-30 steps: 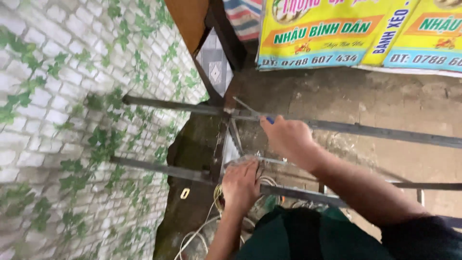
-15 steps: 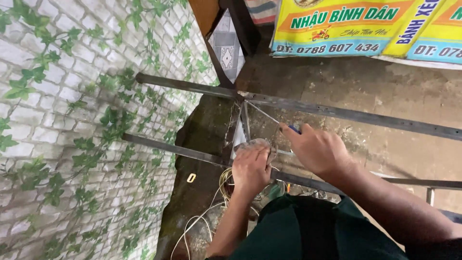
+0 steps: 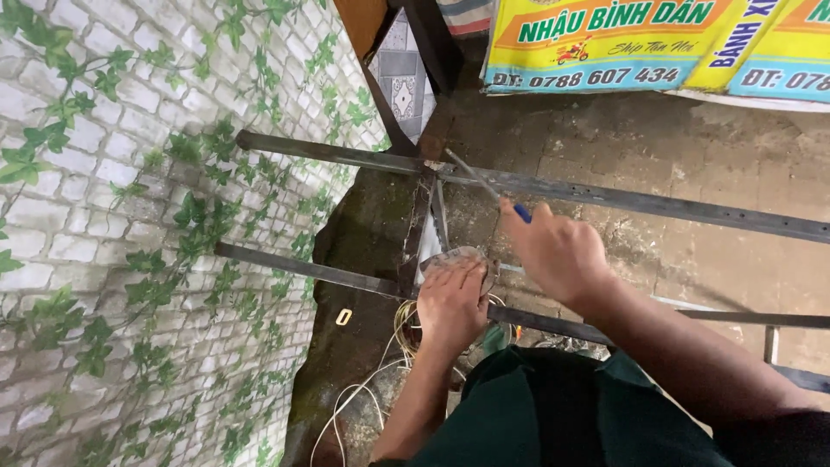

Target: Cleaning a metal frame by scraping off residue with scissors and wiping it with a cloth.

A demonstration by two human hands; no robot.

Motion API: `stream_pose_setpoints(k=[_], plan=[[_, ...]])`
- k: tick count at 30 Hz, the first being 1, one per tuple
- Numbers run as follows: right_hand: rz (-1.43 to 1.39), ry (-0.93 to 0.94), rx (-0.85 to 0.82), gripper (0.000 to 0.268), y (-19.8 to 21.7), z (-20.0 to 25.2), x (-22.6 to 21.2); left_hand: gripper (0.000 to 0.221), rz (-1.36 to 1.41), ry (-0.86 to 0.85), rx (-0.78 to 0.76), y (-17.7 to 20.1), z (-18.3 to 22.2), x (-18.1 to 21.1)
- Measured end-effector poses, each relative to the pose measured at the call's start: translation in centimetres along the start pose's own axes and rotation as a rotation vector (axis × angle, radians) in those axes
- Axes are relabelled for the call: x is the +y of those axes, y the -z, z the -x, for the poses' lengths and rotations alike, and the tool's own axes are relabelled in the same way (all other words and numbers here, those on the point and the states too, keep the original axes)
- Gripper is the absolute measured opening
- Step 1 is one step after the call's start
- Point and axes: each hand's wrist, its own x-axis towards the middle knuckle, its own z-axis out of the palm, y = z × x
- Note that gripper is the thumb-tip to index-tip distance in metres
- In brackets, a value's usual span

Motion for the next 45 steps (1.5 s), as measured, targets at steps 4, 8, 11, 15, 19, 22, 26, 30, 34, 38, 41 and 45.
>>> stream_pose_setpoints(k=[4,8,11,15,19,22,26,30,34,38,41,45], plan=[[0.045,0.045,0.123,0.045,0.2,0.7,1.1,0.041,-0.003,-0.001,-0.013,-0.5,0.4,-0.1],[-0.034,0.055,0.032,0.041,2.0,2.4,0.4,0.046,0.017,-0.002,-0.018,-1.9,1.3,-0.5],[-0.016,0.073,0.007,0.043,2.4,2.6,0.4,0.046,0.02,-0.002,-0.028,-1.9,1.3,-0.5],[-0.032,0.042,-0.083,0.049,3.8,2.2,0.2,0.047,0.026,-0.003,-0.038,-1.6,1.4,-0.5],[-0.011,0.063,-0.096,0.049,4.1,2.0,0.7,0.044,0.032,0.007,-0.04,-0.9,0.9,-0.1],[0.03,0.095,-0.049,0.042,4.0,1.8,1.3,0.048,0.044,0.009,-0.079,-0.4,0.6,0.0],[0.109,0.159,0.037,0.044,4.6,1.4,1.2,0.039,0.029,0.004,-0.074,-0.3,0.6,0.0],[-0.011,0.136,0.08,0.05,1.8,-0.3,-0.6,0.031,-0.021,-0.003,-0.047,-0.3,1.0,0.0],[0.095,0.164,0.089,0.055,1.1,-2.4,0.8,0.033,0.013,0.01,-0.075,1.1,-0.2,0.4],[-0.225,-0.013,-0.045,0.04,2.0,-3.2,2.3,0.034,0.032,0.016,-0.065,-0.1,0.3,0.0],[-0.434,-0.075,-0.044,0.046,2.1,-3.7,2.8,0.037,0.012,0.009,-0.009,-0.3,-0.1,0.2],[-0.569,-0.072,-0.007,0.051,-1.3,-6.6,2.5,0.048,0.004,0.014,-0.008,-0.9,0.4,0.0]])
